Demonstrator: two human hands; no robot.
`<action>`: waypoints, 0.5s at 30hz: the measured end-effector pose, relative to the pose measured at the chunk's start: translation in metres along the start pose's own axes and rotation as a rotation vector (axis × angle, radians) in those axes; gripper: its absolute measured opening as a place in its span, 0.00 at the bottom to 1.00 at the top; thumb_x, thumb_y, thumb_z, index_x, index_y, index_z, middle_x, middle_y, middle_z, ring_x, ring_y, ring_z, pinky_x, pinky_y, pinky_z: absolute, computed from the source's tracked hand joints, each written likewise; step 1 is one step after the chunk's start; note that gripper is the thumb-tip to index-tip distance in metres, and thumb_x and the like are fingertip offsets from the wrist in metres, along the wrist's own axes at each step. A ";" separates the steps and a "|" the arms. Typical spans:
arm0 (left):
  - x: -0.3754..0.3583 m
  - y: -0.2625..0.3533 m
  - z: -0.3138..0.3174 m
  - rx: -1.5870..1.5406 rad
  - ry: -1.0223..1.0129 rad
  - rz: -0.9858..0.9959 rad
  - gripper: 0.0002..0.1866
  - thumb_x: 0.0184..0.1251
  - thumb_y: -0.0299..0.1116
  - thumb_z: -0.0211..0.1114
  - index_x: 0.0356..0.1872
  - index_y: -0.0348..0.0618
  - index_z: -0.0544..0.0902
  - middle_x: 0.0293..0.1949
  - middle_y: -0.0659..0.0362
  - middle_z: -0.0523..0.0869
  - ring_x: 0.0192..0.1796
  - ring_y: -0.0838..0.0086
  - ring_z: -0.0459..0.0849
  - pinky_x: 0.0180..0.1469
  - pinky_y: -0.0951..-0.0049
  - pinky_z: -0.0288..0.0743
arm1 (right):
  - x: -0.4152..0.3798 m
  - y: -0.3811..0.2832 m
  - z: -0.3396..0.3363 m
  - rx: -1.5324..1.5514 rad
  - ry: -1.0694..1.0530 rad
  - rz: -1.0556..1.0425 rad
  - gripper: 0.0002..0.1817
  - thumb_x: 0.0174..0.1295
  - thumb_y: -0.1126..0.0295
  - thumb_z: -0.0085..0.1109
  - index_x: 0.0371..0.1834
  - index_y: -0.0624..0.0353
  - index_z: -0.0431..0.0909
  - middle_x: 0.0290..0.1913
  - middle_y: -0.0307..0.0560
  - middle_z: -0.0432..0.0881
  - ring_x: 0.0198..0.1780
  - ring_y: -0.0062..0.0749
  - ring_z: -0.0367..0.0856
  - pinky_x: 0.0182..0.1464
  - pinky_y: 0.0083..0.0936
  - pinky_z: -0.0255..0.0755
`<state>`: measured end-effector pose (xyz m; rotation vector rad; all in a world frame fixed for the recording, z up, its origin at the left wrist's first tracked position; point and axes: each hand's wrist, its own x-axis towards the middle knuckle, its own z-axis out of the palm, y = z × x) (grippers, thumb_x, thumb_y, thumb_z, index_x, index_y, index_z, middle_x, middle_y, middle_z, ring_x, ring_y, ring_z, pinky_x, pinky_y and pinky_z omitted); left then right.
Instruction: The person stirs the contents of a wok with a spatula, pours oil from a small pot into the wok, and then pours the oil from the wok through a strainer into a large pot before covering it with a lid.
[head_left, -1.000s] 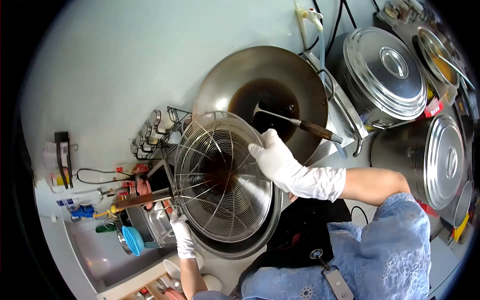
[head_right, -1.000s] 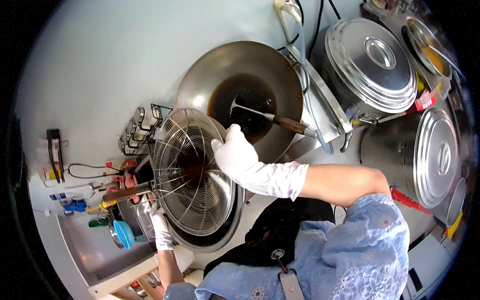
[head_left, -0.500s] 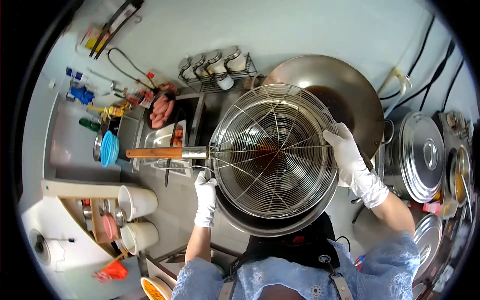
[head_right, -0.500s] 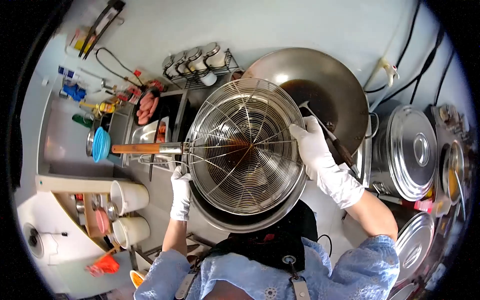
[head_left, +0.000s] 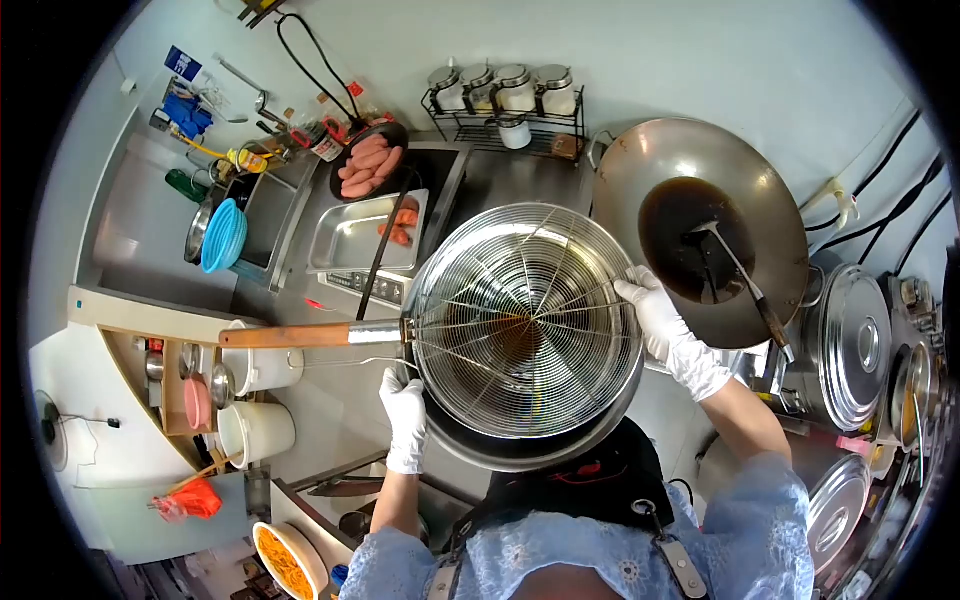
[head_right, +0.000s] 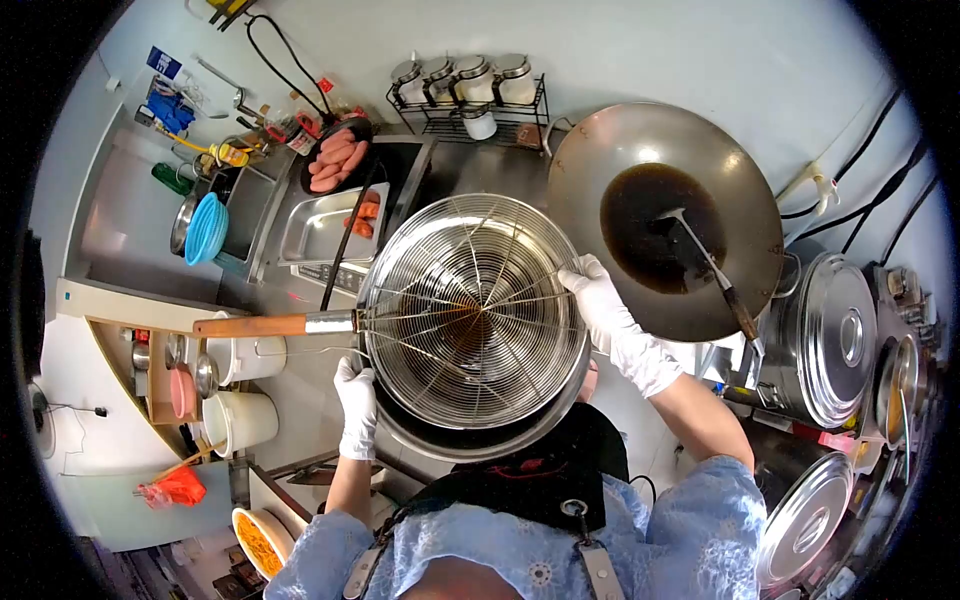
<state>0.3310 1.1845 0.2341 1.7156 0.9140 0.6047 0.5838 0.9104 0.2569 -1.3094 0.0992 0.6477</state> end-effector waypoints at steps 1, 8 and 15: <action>-0.003 -0.006 -0.007 -0.002 0.001 -0.002 0.12 0.47 0.10 0.50 0.33 0.34 0.74 0.29 0.62 0.78 0.30 0.81 0.73 0.33 0.82 0.68 | 0.002 0.008 0.006 -0.024 -0.035 0.022 0.11 0.63 0.72 0.49 0.45 0.66 0.70 0.42 0.45 0.77 0.45 0.28 0.73 0.50 0.22 0.66; -0.016 -0.062 -0.006 -0.082 0.184 -0.030 0.11 0.47 0.10 0.51 0.30 0.37 0.73 0.28 0.65 0.76 0.29 0.83 0.70 0.33 0.83 0.67 | 0.062 0.065 0.026 -0.076 -0.205 0.105 0.20 0.62 0.71 0.51 0.55 0.70 0.67 0.49 0.50 0.77 0.52 0.33 0.74 0.56 0.24 0.65; -0.013 -0.116 0.021 -0.230 0.268 -0.121 0.11 0.47 0.10 0.49 0.29 0.38 0.70 0.27 0.65 0.74 0.28 0.83 0.70 0.31 0.82 0.66 | 0.116 0.072 0.050 -0.305 -0.205 0.125 0.23 0.61 0.72 0.54 0.58 0.74 0.66 0.53 0.54 0.77 0.55 0.37 0.74 0.60 0.25 0.62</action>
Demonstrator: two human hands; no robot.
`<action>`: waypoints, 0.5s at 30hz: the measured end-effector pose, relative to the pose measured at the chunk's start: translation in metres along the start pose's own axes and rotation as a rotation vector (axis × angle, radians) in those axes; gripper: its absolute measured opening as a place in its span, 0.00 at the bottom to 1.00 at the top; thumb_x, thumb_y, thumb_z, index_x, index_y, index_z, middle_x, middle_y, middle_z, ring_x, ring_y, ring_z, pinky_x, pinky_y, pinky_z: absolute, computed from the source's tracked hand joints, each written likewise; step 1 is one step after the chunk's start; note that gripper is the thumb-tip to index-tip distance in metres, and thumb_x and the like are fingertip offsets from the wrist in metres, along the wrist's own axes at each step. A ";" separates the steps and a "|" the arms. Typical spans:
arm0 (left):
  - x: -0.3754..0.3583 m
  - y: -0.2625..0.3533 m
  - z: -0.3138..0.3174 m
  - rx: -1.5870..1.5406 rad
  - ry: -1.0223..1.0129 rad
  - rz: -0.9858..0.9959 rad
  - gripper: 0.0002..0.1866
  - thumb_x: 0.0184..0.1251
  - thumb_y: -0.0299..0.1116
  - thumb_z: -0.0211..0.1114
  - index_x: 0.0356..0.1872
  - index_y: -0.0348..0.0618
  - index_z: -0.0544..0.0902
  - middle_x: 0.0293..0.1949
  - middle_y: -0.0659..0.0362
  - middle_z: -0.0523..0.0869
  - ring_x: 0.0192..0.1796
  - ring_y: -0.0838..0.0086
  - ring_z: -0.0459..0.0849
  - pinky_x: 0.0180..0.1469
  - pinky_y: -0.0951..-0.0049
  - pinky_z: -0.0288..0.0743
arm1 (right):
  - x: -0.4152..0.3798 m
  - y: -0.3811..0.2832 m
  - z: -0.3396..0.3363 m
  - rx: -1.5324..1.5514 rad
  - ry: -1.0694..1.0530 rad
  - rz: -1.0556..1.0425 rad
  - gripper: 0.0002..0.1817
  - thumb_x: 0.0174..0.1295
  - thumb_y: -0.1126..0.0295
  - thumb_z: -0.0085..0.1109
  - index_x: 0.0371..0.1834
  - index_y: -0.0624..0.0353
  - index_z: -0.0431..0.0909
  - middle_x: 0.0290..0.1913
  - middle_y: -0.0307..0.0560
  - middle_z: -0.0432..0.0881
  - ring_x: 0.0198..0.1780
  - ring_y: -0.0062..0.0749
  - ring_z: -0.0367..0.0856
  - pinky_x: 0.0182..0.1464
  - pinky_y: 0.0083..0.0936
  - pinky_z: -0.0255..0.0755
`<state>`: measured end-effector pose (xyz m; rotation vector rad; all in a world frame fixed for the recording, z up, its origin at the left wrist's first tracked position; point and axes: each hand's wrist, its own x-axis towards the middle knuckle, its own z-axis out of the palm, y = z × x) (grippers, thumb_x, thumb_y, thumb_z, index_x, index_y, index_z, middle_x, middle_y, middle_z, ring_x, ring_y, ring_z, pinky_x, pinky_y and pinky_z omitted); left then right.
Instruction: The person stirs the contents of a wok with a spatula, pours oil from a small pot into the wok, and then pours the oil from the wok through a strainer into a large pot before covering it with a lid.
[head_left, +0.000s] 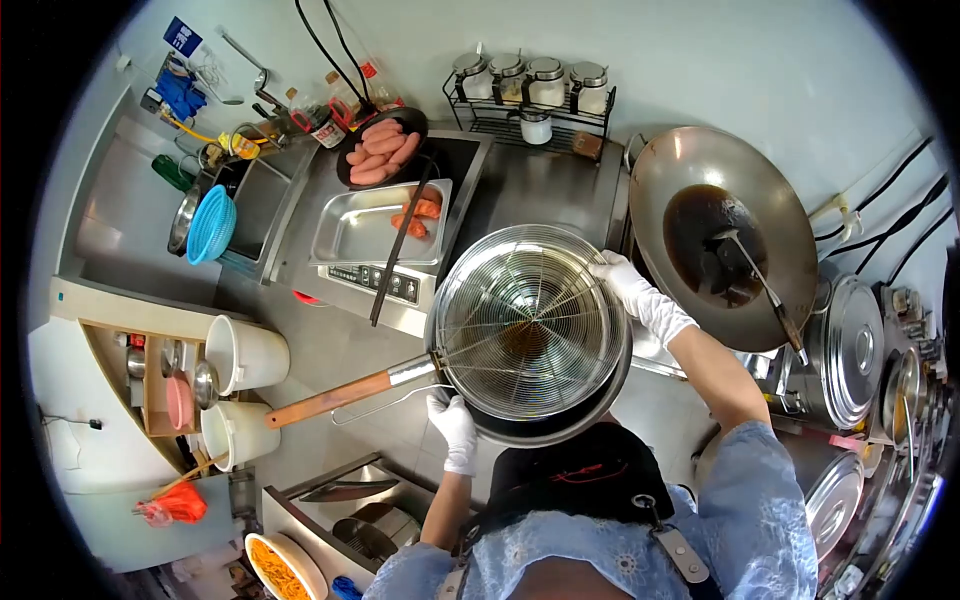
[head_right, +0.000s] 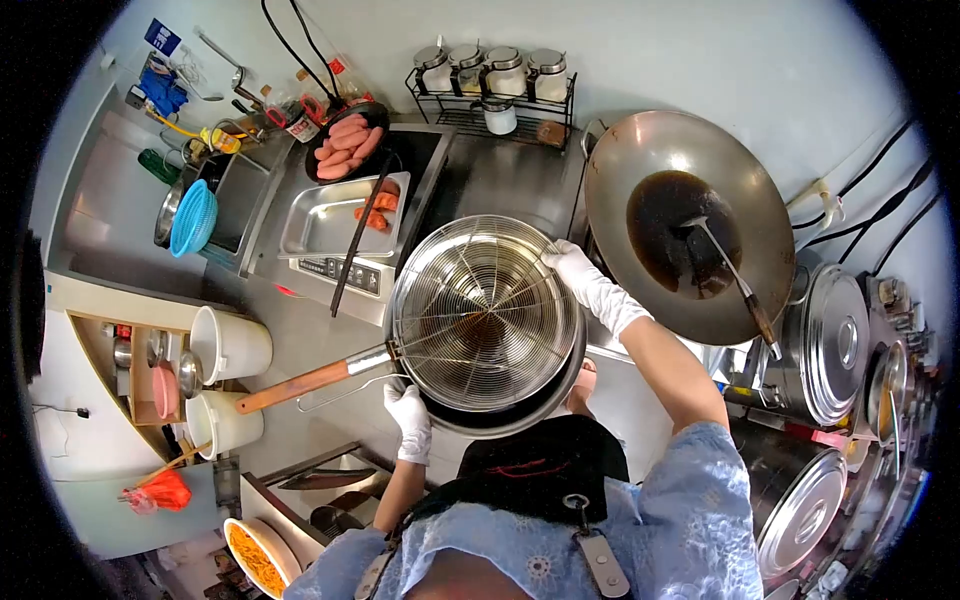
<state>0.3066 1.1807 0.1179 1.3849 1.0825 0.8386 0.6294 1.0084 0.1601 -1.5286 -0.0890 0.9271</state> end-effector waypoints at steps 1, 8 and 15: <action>-0.001 -0.002 0.004 -0.058 0.011 -0.037 0.11 0.48 0.10 0.49 0.29 0.37 0.70 0.28 0.64 0.75 0.28 0.82 0.71 0.32 0.82 0.67 | 0.004 -0.001 0.007 -0.019 0.098 -0.015 0.24 0.60 0.71 0.55 0.57 0.74 0.67 0.52 0.55 0.78 0.55 0.39 0.75 0.60 0.25 0.62; -0.004 -0.006 0.042 -0.185 0.062 -0.145 0.20 0.50 0.09 0.47 0.46 0.33 0.69 0.43 0.57 0.77 0.43 0.75 0.77 0.49 0.79 0.70 | 0.069 -0.002 -0.007 -0.376 0.138 -0.133 0.20 0.59 0.68 0.58 0.50 0.72 0.74 0.41 0.51 0.82 0.41 0.32 0.79 0.48 0.26 0.71; -0.007 0.003 0.063 -0.307 0.029 -0.352 0.14 0.53 0.12 0.49 0.40 0.37 0.71 0.39 0.59 0.77 0.40 0.76 0.76 0.44 0.79 0.70 | 0.110 -0.030 -0.015 -0.636 0.190 -0.133 0.30 0.53 0.62 0.62 0.56 0.71 0.69 0.50 0.59 0.78 0.52 0.44 0.77 0.57 0.29 0.67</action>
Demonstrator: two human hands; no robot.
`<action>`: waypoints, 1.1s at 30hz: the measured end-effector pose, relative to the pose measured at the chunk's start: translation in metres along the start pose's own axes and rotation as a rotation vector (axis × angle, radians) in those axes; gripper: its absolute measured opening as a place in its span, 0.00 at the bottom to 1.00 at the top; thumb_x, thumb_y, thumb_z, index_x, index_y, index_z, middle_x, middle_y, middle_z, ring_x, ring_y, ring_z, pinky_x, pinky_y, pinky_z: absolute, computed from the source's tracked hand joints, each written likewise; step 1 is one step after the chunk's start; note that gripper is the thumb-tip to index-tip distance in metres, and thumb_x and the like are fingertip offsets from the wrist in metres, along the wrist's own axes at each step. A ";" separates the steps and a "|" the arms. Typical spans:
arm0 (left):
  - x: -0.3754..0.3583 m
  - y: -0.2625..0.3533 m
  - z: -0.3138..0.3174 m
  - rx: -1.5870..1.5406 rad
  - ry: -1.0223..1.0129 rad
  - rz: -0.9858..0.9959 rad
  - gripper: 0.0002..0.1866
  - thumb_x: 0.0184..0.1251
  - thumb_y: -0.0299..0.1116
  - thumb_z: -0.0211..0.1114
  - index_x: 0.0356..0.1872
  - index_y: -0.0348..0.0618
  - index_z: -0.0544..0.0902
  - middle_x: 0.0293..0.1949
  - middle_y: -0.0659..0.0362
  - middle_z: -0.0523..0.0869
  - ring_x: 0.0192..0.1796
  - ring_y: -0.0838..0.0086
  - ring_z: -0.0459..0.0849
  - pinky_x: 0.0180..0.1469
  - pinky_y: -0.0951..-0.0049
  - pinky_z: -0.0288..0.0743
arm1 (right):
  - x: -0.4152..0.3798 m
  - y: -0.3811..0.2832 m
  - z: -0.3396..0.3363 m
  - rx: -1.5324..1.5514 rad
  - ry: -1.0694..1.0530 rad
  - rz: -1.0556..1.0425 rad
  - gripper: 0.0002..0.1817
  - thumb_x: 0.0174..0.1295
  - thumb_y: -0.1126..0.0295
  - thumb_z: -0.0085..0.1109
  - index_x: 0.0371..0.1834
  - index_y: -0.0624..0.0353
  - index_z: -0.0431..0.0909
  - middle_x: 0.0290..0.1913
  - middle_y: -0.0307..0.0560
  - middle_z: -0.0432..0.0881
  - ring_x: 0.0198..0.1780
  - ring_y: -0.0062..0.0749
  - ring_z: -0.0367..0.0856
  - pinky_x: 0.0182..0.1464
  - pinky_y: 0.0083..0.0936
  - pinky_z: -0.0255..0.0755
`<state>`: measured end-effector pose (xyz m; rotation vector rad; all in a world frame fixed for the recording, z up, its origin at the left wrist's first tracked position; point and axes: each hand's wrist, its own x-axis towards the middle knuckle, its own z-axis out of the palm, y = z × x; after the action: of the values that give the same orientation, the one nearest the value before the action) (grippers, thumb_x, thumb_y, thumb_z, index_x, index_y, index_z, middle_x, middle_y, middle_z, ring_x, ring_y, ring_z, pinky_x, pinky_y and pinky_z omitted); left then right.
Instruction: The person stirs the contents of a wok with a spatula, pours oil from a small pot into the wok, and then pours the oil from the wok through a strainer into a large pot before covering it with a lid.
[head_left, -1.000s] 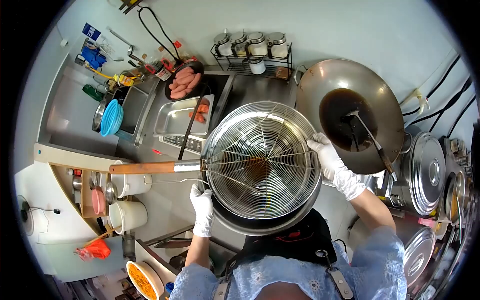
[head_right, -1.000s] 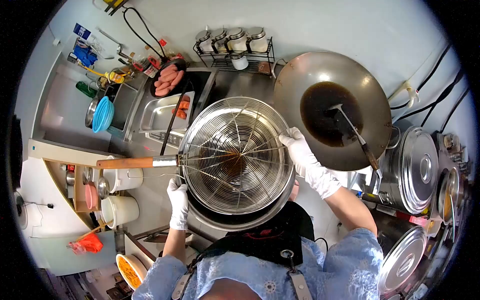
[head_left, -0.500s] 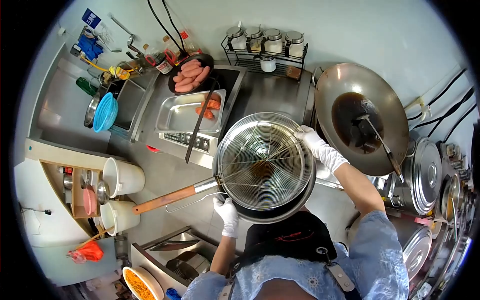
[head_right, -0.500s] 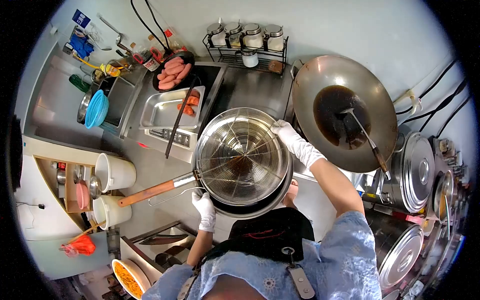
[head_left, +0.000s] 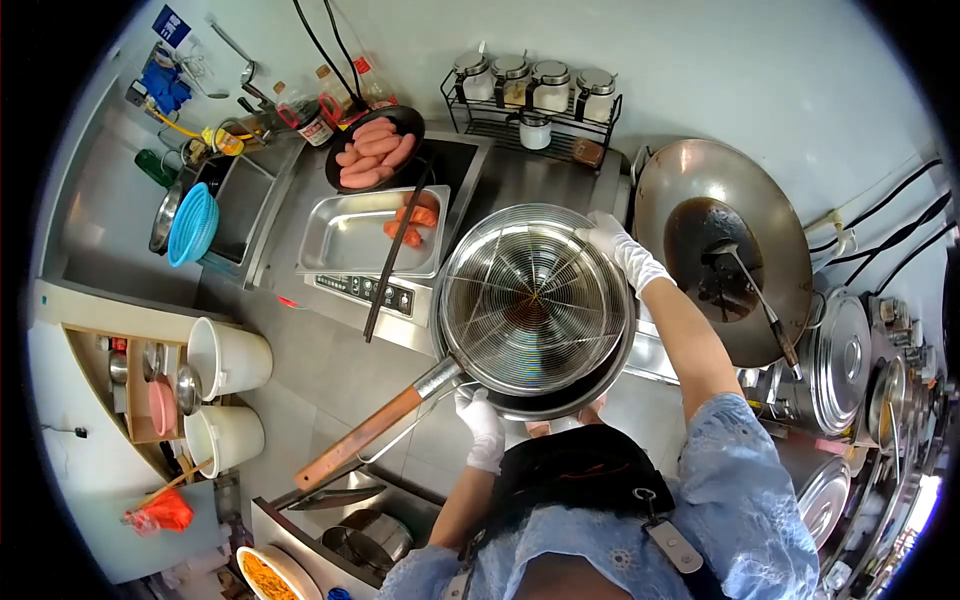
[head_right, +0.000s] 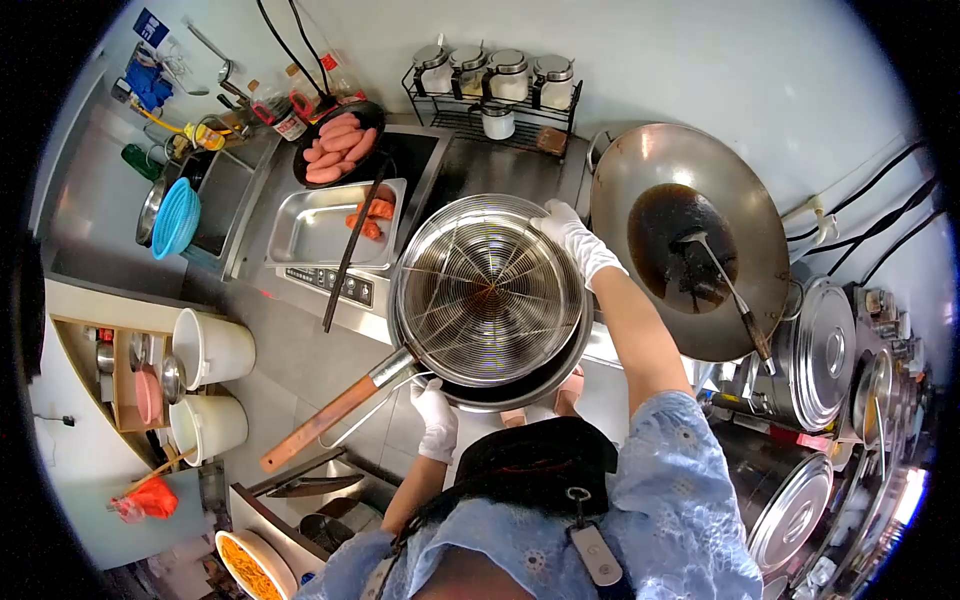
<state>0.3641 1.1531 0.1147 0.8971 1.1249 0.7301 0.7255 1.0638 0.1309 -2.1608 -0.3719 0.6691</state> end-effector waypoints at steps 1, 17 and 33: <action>-0.004 0.006 0.004 0.003 0.002 -0.116 0.13 0.54 0.13 0.49 0.40 0.38 0.71 0.38 0.60 0.76 0.38 0.76 0.76 0.44 0.79 0.70 | 0.002 -0.007 -0.001 -0.059 0.074 -0.037 0.34 0.50 0.58 0.64 0.57 0.70 0.68 0.53 0.62 0.76 0.55 0.48 0.75 0.59 0.29 0.66; 0.031 -0.020 0.072 -0.254 0.179 0.107 0.22 0.56 0.12 0.49 0.55 0.32 0.70 0.49 0.55 0.78 0.47 0.70 0.77 0.52 0.74 0.69 | -0.197 -0.042 0.045 0.039 0.223 -0.443 0.19 0.55 0.75 0.61 0.51 0.63 0.72 0.35 0.45 0.76 0.37 0.33 0.76 0.45 0.25 0.72; 0.073 -0.023 0.109 -0.204 0.087 0.189 0.23 0.52 0.16 0.53 0.54 0.28 0.69 0.53 0.49 0.76 0.55 0.64 0.74 0.60 0.72 0.62 | 0.021 -0.165 0.091 1.124 -0.171 -0.240 0.17 0.61 0.69 0.57 0.50 0.67 0.69 0.42 0.47 0.75 0.42 0.31 0.76 0.43 0.26 0.73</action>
<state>0.4897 1.1802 0.0812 0.8109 1.0286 1.0292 0.6843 1.2333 0.2060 -0.9826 -0.2407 0.6890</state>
